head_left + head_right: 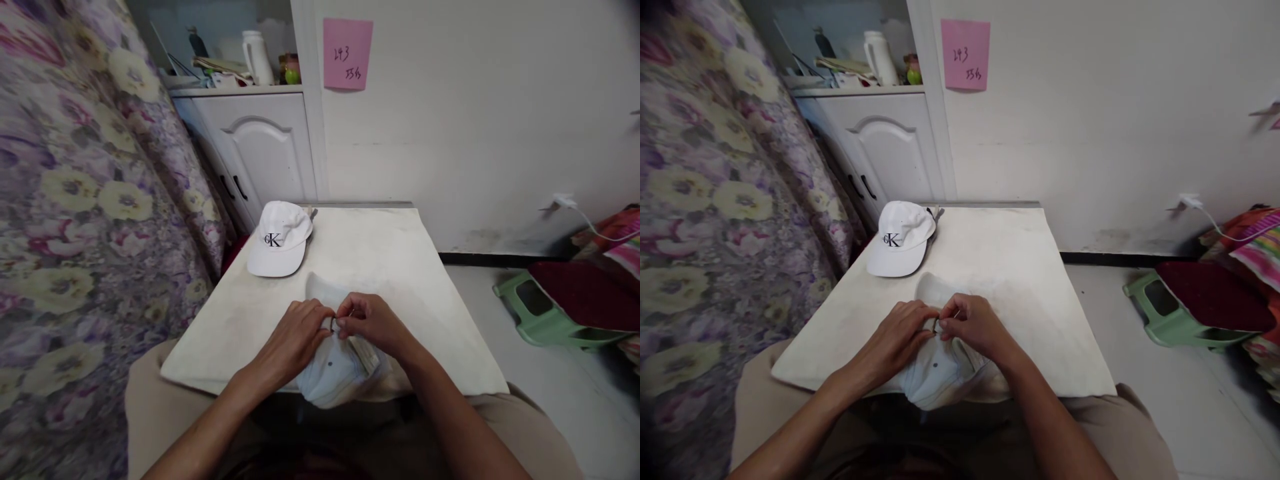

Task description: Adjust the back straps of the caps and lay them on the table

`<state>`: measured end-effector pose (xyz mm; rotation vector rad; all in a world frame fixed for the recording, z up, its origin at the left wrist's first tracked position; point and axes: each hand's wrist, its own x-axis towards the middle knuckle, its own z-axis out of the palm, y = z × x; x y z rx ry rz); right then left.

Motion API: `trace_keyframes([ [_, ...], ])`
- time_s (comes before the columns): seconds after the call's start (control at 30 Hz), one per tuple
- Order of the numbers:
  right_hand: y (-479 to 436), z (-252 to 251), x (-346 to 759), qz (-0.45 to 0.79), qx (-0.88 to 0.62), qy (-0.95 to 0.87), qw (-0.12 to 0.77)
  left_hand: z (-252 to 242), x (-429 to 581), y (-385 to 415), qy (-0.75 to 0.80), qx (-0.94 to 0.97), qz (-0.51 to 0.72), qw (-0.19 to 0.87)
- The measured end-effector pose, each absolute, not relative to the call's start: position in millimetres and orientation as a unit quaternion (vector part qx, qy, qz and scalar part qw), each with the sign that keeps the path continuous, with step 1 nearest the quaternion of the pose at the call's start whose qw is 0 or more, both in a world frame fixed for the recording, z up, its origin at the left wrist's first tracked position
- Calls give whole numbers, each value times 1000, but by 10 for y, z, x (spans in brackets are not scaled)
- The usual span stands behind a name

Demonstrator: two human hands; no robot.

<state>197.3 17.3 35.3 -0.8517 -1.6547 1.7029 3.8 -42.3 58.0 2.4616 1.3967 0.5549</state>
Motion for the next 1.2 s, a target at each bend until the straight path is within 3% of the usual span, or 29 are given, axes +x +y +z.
trace_keyframes([
  [0.27, 188, 365, 1985, 569, -349, -677, 310, 565, 37, -452, 483, 845, 191, 129],
  [0.5, 201, 390, 1959, 585, -351, -641, 352, 558, 23, -426, 476, 837, 221, 156],
  [0.77, 320, 316, 2044, 745, -256, -575, 223, 609, -38, -427, 477, 824, 229, 204],
  [1.2, 302, 233, 2018, 747, -238, -587, 202, 778, -150, -400, 474, 810, 203, 278],
])
